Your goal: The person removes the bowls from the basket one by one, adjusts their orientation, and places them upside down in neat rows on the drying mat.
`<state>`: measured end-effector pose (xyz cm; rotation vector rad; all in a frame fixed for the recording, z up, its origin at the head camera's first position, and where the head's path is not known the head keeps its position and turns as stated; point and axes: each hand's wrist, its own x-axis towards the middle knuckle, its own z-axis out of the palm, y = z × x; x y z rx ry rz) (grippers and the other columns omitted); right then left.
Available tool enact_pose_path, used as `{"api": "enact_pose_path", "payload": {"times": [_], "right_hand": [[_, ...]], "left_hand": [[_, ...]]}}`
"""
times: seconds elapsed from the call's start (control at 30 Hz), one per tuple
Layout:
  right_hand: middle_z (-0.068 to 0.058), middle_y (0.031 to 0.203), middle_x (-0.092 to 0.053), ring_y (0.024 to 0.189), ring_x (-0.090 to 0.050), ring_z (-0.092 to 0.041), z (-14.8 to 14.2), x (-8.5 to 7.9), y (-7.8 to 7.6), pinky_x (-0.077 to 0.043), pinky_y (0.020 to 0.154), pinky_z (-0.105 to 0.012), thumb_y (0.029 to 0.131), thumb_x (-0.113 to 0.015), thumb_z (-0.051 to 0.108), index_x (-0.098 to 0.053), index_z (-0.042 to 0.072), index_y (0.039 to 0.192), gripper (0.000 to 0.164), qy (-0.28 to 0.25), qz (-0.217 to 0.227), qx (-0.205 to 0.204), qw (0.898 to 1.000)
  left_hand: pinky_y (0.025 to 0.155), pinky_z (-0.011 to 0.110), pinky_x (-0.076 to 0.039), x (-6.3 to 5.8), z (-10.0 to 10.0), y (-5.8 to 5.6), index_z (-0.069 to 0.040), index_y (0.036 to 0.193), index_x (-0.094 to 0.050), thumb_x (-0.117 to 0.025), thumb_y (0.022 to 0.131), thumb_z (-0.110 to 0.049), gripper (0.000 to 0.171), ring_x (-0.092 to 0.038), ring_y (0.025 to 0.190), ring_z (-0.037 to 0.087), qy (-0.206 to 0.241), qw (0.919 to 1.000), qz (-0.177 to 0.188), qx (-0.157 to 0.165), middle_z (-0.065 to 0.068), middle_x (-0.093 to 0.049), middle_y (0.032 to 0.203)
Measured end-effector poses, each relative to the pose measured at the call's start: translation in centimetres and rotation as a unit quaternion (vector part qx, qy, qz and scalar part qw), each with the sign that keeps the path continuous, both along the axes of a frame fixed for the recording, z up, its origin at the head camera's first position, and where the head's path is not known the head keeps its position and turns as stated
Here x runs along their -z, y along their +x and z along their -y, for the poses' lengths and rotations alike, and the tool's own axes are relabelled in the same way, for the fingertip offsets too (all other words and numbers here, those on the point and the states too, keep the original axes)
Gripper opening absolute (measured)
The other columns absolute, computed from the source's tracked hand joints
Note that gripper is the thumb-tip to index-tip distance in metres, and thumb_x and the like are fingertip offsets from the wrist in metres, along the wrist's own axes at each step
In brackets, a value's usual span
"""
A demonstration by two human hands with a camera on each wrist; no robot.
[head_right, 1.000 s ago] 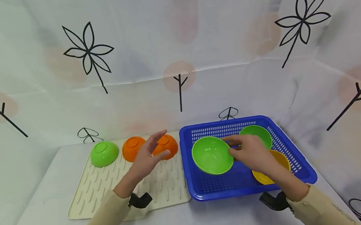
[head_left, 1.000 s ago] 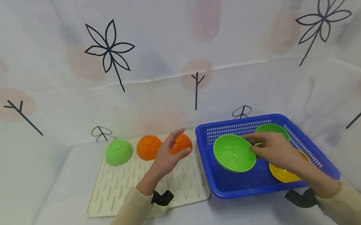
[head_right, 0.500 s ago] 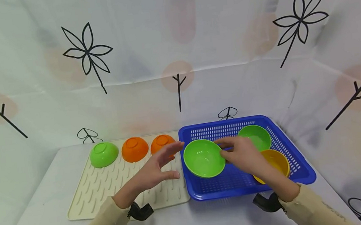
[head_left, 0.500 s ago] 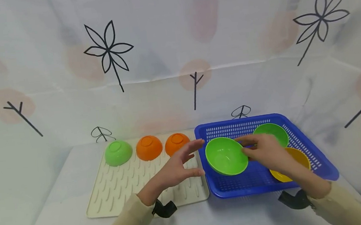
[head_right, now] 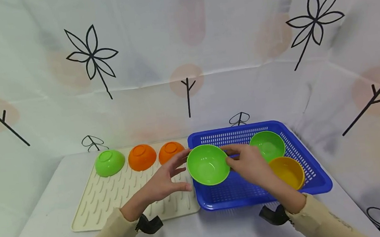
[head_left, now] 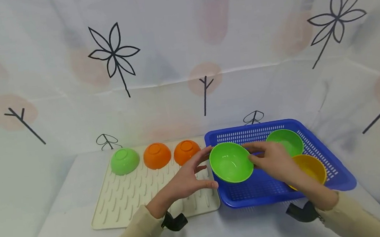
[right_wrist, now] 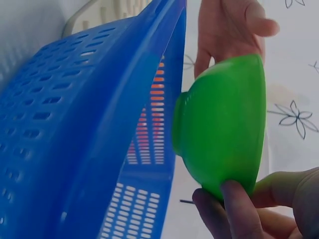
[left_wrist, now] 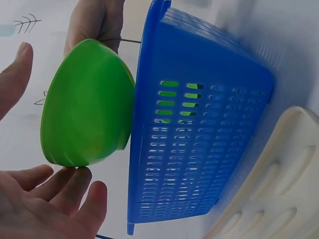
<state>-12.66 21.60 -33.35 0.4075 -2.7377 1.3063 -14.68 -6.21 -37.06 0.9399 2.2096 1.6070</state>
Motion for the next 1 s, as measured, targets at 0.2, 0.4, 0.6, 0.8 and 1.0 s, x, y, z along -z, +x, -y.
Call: {"api": "enact_pose_path", "payload": {"times": [0.2, 0.4, 0.6, 0.8, 1.0], "right_hand": [[-0.022, 0.111, -0.070, 0.092, -0.072, -0.035, 0.5, 0.1, 0.1, -0.060, 0.063, -0.028, 0.094, -0.066, 0.002, -0.064, -0.003, 0.127, 0.033, -0.012, -0.010, 0.007, 1.000], [-0.021, 0.112, -0.070, 0.092, -0.072, -0.033, 0.9, 0.2, 0.1, -0.060, 0.064, -0.028, 0.094, -0.066, 0.003, -0.064, -0.002, 0.127, 0.033, -0.020, -0.004, 0.012, 1.000], [-0.020, 0.116, -0.069, 0.097, -0.071, -0.034, 1.6, 0.3, 0.4, -0.060, 0.068, -0.032, 0.095, -0.066, 0.003, -0.063, 0.000, 0.128, 0.034, -0.056, 0.008, 0.014, 0.998], [-0.020, 0.121, -0.067, 0.102, -0.070, -0.033, 2.5, 0.3, 1.1, -0.060, 0.072, -0.031, 0.096, -0.065, 0.004, -0.061, 0.003, 0.132, 0.036, -0.107, 0.018, 0.011, 0.994], [-0.019, 0.123, -0.066, 0.104, -0.069, -0.033, 3.5, 0.6, 1.6, -0.059, 0.075, -0.032, 0.096, -0.065, 0.003, -0.060, 0.002, 0.132, 0.037, -0.144, 0.010, 0.013, 0.990]], "left_hand": [[0.111, 0.042, -0.039, 0.0, -0.1, -0.1, -0.017, 0.158, -0.027, -0.081, 0.083, -0.040, 0.095, -0.037, 0.140, 0.014, 0.001, 0.9998, -0.009, -0.018, -0.005, -0.037, 0.156], [0.110, 0.050, -0.039, 0.2, 0.0, -0.1, -0.018, 0.156, -0.031, -0.082, 0.084, -0.024, 0.089, -0.039, 0.140, 0.018, 0.007, 0.9995, -0.016, -0.025, -0.004, -0.039, 0.155], [0.108, 0.047, -0.042, 0.3, 0.4, -0.2, -0.022, 0.154, -0.035, -0.084, 0.081, -0.018, 0.089, -0.039, 0.139, 0.016, 0.027, 0.9984, -0.036, -0.034, -0.007, -0.040, 0.154], [0.107, 0.043, -0.043, 0.3, 1.0, -0.3, -0.025, 0.153, -0.036, -0.085, 0.080, -0.015, 0.089, -0.043, 0.137, 0.019, 0.064, 0.9966, -0.044, -0.029, -0.005, -0.042, 0.152], [0.106, 0.041, -0.044, 0.3, 1.7, -0.4, -0.022, 0.155, -0.033, -0.086, 0.080, -0.021, 0.092, -0.046, 0.135, 0.027, 0.093, 0.9947, -0.044, -0.007, 0.003, -0.042, 0.152]]}}
